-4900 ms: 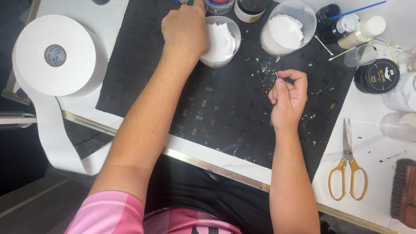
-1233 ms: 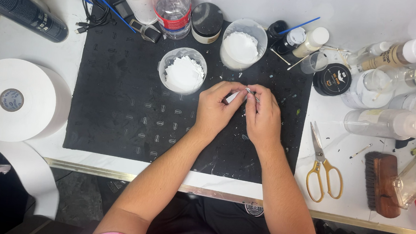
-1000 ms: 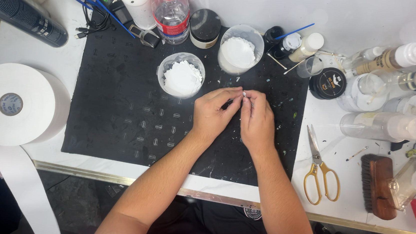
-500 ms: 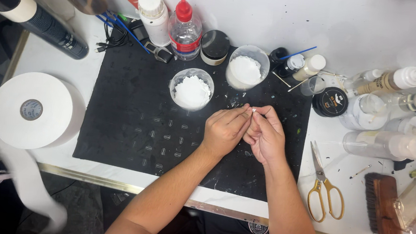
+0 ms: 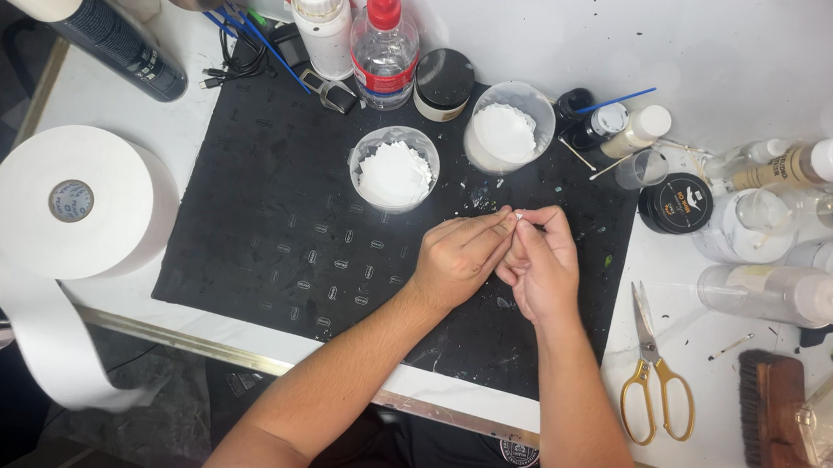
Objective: The person repeatedly wipes a small metallic object with white wipes taken from a container on the table. The person handles the object and wipes one at a time, discarding used wipes into a second container.
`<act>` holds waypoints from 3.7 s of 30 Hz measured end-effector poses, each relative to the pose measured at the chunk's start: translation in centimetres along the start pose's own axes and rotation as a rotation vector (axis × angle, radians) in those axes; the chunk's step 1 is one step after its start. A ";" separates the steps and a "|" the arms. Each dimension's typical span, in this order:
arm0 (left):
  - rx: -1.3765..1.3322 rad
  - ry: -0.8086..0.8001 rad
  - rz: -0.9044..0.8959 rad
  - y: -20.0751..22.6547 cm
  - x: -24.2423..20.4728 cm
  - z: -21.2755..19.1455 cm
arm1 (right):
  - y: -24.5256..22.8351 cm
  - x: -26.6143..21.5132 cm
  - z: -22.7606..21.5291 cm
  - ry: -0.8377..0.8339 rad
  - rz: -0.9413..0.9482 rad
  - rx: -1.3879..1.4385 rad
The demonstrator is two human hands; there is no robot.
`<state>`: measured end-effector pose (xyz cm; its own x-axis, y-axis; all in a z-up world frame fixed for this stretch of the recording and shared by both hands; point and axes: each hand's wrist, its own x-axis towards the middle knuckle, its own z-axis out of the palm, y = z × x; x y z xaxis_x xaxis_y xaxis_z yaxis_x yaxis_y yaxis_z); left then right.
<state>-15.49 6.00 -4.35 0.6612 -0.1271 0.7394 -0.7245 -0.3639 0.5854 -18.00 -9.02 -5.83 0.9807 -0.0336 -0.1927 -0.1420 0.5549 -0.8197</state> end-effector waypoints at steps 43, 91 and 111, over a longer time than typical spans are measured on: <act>0.570 -0.169 -0.399 -2.3 8.6 -8.9 | 2.0 0.8 -0.5 -0.005 -0.353 -0.270; -0.599 -0.095 -0.570 -2.4 1.6 2.0 | 1.3 2.8 -2.0 0.200 -0.359 -0.348; -0.430 -0.005 -0.630 -1.2 2.2 1.0 | 0.6 2.5 -0.1 0.093 -0.413 -0.613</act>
<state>-12.95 5.26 -3.78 0.9748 -0.0186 0.2222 -0.2217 0.0223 0.9749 -15.64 -8.80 -6.86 0.9589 -0.2243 0.1737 0.1593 -0.0809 -0.9839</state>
